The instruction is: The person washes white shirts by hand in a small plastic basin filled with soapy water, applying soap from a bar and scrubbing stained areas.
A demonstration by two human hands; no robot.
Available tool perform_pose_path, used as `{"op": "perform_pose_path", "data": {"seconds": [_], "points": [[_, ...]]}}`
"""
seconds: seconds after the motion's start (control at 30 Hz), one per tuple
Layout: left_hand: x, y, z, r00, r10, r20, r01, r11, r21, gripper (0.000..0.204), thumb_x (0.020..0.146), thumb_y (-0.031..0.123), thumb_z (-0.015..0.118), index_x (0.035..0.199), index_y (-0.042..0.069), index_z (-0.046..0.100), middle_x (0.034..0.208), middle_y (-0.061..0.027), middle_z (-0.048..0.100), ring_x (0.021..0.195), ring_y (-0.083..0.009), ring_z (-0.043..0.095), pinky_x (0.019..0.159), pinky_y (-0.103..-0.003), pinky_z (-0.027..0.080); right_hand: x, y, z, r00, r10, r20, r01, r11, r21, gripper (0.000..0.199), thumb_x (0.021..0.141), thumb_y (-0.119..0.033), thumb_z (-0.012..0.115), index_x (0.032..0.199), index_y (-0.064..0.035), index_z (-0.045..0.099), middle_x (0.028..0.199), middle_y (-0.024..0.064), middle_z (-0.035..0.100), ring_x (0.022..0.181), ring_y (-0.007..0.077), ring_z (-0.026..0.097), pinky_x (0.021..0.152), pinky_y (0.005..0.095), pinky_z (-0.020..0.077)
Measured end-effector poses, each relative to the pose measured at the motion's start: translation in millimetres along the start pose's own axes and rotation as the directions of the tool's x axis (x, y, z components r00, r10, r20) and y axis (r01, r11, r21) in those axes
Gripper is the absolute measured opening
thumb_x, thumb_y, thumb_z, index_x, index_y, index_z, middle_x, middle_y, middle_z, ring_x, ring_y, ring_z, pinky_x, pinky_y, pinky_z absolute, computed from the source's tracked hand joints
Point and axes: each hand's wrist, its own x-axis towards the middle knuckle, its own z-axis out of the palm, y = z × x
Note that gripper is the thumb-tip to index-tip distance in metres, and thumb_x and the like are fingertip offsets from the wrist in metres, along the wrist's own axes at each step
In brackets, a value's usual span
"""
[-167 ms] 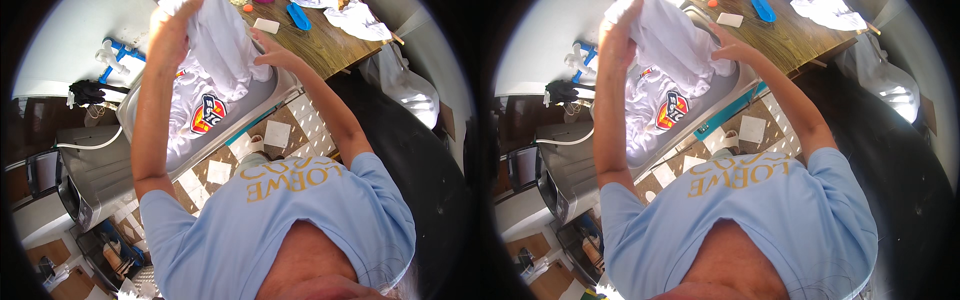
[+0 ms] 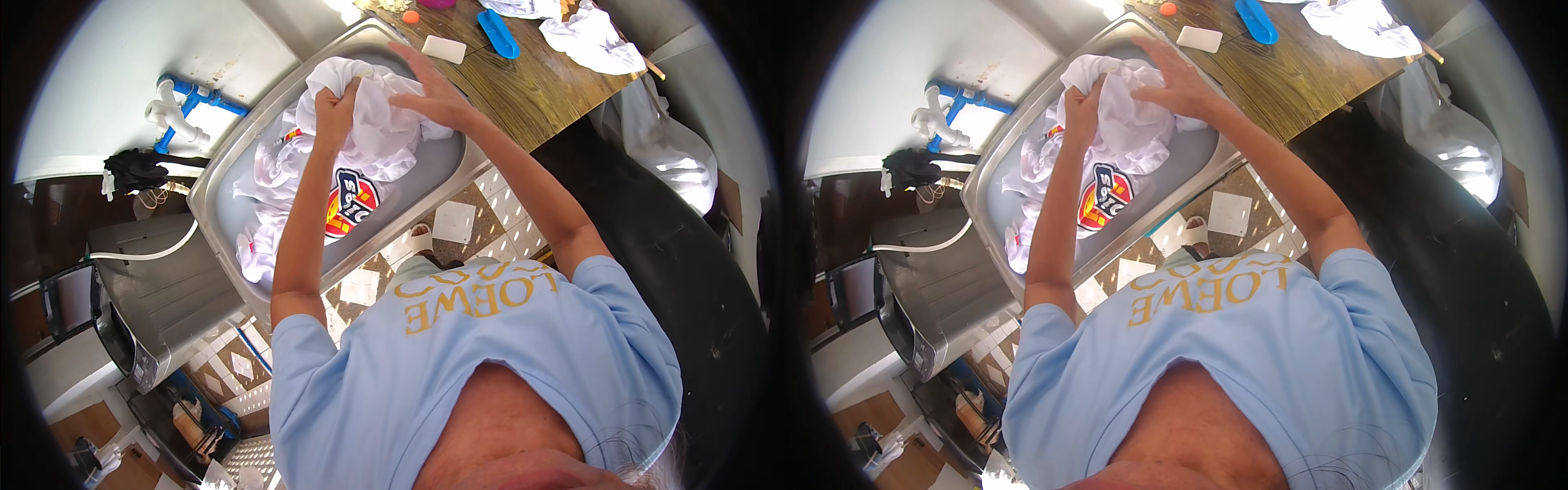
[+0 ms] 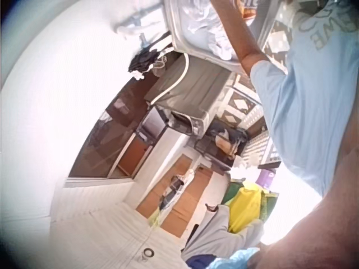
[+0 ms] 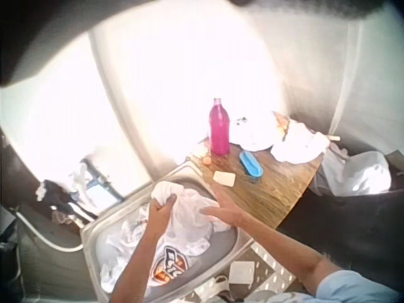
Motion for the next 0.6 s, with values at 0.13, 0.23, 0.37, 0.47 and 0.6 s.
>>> {"op": "perform_pose_path", "data": {"seconds": [0.13, 0.23, 0.37, 0.47, 0.6], "points": [[17, -84, -8, 0.983, 0.158, -0.09, -0.113, 0.919, 0.378, 0.02, 0.086, 0.016, 0.062, 0.101, 0.002, 0.066, 0.083, -0.0135, 0.068, 0.074, -0.0214, 0.064, 0.067, -0.034, 0.047, 17, 6, 57, 0.962, 0.176, 0.208, -0.028, 0.822, -0.568, 0.065, 0.087, -0.041, 0.053, 0.145, -0.023, 0.03, 0.151, 0.0137, 0.025, 0.134, 0.0429, 0.029, 0.104, 0.0592, 0.0289], [29, -92, -4, 0.996, 0.071, -0.047, -0.025, 0.769, 0.639, 0.023, 0.084, 0.021, 0.06, 0.1, 0.004, 0.064, 0.089, -0.0194, 0.067, 0.084, -0.034, 0.065, 0.073, -0.043, 0.047, 11, 46, 82, 0.986, 0.117, 0.119, -0.033, 0.837, -0.546, 0.059, 0.091, -0.042, 0.047, 0.144, -0.0228, 0.032, 0.149, 0.0113, 0.028, 0.13, 0.0404, 0.035, 0.1, 0.0624, 0.0312], [39, -88, 1, 0.996, -0.09, 0.002, 0.047, 0.536, 0.843, 0.024, 0.082, 0.023, 0.058, 0.096, 0.005, 0.063, 0.092, -0.0187, 0.067, 0.09, -0.0382, 0.063, 0.079, -0.049, 0.047, 17, 77, 93, 0.943, 0.227, 0.245, -0.131, 0.927, -0.352, 0.064, 0.089, -0.047, 0.048, 0.145, -0.0201, 0.031, 0.146, 0.0143, 0.033, 0.131, 0.0359, 0.036, 0.103, 0.0539, 0.0332], [46, -86, 15, 0.989, -0.142, 0.044, 0.014, 0.382, 0.924, 0.022, 0.079, 0.02, 0.059, 0.096, 0.007, 0.064, 0.093, -0.0165, 0.067, 0.09, -0.0348, 0.065, 0.078, -0.046, 0.05, 22, 118, 109, 0.86, 0.268, 0.435, 0.03, 0.824, -0.566, 0.056, 0.087, -0.041, 0.051, 0.137, -0.0142, 0.044, 0.136, 0.0185, 0.046, 0.123, 0.0374, 0.045, 0.099, 0.0503, 0.0391], [45, -100, 22, 0.992, -0.124, -0.004, 0.038, 0.273, 0.961, 0.019, 0.079, 0.016, 0.059, 0.096, 0.01, 0.066, 0.093, -0.0139, 0.068, 0.09, -0.0333, 0.066, 0.074, -0.046, 0.052, 19, 119, 117, 0.75, 0.359, 0.555, 0.089, 0.776, -0.624, 0.049, 0.087, -0.037, 0.052, 0.129, -0.0119, 0.049, 0.13, 0.0176, 0.05, 0.118, 0.0365, 0.049, 0.096, 0.0481, 0.0415]]}}
